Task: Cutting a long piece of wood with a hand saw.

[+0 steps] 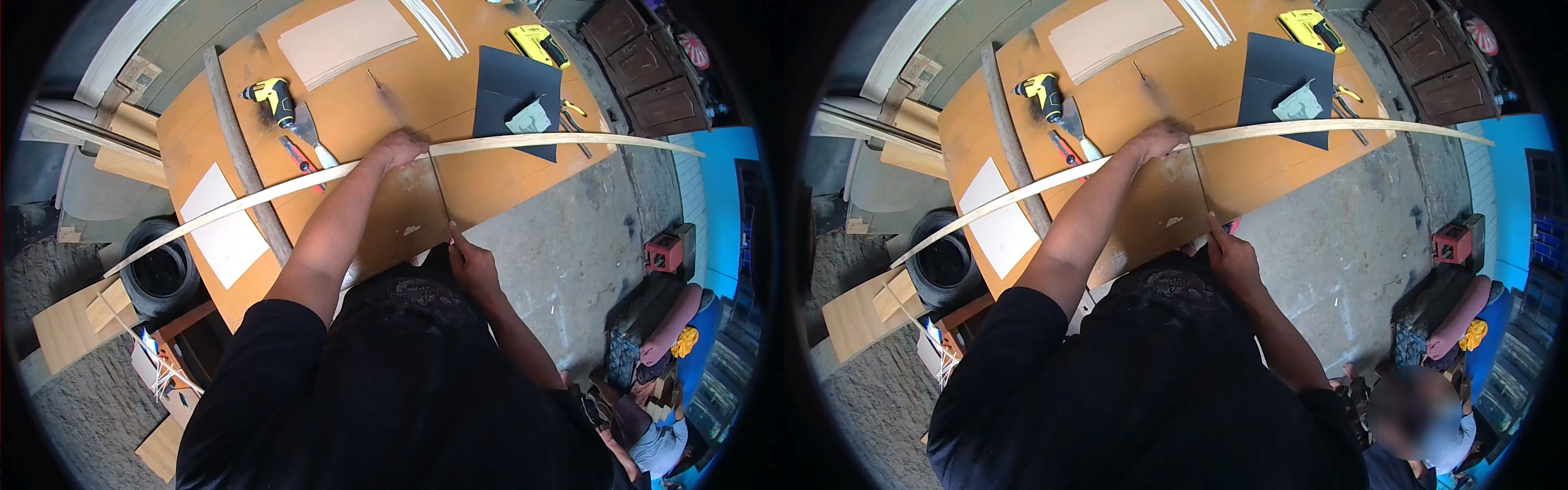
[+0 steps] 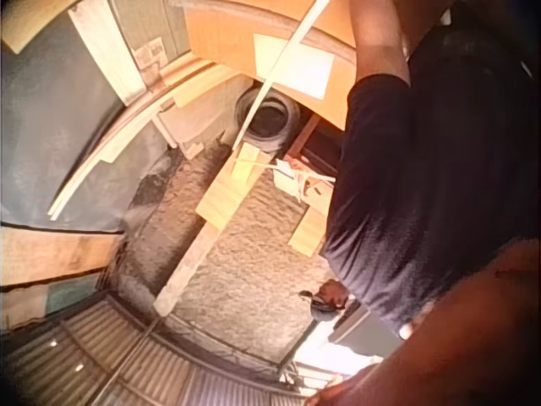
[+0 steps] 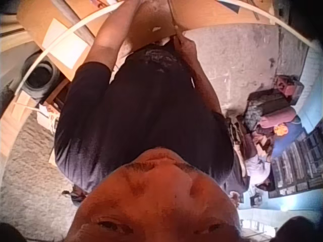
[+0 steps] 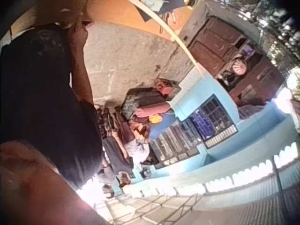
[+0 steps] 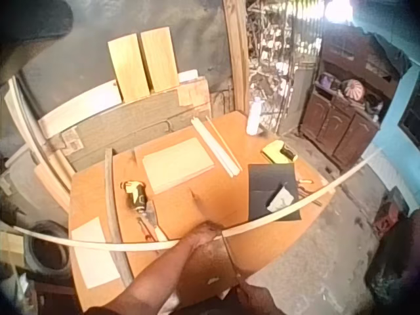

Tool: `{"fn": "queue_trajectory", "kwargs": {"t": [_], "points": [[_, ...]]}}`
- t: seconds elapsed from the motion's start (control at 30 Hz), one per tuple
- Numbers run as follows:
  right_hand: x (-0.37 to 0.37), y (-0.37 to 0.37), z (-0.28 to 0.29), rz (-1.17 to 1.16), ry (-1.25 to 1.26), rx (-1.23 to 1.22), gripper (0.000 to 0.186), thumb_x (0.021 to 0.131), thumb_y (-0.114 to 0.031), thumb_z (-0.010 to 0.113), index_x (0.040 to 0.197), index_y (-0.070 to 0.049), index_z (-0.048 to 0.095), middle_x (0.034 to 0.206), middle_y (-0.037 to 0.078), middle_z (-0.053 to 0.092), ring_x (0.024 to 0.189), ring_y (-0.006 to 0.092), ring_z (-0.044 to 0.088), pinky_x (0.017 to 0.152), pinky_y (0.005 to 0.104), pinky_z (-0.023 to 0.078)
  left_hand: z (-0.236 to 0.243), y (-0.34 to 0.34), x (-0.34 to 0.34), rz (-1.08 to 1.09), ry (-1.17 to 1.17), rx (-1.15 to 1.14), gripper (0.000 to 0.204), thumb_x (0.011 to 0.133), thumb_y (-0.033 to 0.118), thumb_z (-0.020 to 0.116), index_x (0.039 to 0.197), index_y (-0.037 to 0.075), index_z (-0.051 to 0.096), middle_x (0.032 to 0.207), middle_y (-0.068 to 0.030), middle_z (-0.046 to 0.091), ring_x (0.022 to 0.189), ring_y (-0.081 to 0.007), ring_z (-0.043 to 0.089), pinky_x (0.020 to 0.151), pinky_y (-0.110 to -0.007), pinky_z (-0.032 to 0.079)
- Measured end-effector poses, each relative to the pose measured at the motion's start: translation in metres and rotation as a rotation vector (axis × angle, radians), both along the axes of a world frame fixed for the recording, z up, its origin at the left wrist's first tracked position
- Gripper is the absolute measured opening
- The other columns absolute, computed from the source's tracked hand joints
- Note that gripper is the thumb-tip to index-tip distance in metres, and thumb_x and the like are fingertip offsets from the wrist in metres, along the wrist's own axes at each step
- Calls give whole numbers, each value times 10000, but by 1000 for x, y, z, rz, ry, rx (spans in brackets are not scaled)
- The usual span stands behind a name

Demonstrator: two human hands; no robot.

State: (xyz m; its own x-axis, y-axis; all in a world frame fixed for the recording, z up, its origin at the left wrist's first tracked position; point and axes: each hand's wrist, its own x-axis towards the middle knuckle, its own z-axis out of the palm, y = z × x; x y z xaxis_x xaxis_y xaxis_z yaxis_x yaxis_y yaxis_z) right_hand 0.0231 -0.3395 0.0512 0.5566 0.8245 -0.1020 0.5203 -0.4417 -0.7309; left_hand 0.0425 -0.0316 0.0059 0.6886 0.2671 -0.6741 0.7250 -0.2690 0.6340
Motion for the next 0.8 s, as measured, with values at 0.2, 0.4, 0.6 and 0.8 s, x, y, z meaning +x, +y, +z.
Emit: {"fn": "queue_trajectory", "kwargs": {"t": [0.2, 0.4, 0.6, 0.8], "points": [[5, 23, -4, -19, -3, -95, 478, 905, -164, 586, 1376, -145, 500, 741, 219, 640, 674, 388, 647, 631, 461, 524, -13, 3, 1, 28, 14, -19, 402, 864, 400, 593, 939, 19, 698, 771, -88, 650, 612, -158, 553, 596, -314, 473], [-3, 7, -1, 2, 3, -65, 513, 906, -164, 598, 1403, -160, 472, 742, 217, 640, 684, 385, 647, 641, 440, 520, -9, 2, 1, 21, 19, -11, 411, 870, 414, 599, 935, 21, 700, 768, -85, 652, 631, -163, 564, 593, -317, 476], [2, 18, -6, -11, 17, -89, 524, 907, -169, 597, 1413, -159, 460, 774, 213, 647, 695, 386, 648, 657, 436, 524, -17, 6, 0, 6, 7, 27, 412, 855, 424, 599, 901, 28, 703, 758, -82, 658, 616, -169, 575, 598, -329, 486], [3, 18, -14, 18, -76, -40, 477, 908, -177, 578, 1376, -129, 502, 682, 196, 623, 608, 375, 627, 575, 459, 516, -7, -2, 1, -11, -21, 42, 434, 827, 450, 597, 903, 37, 708, 757, -98, 667, 592, -178, 578, 583, -346, 483]]}}
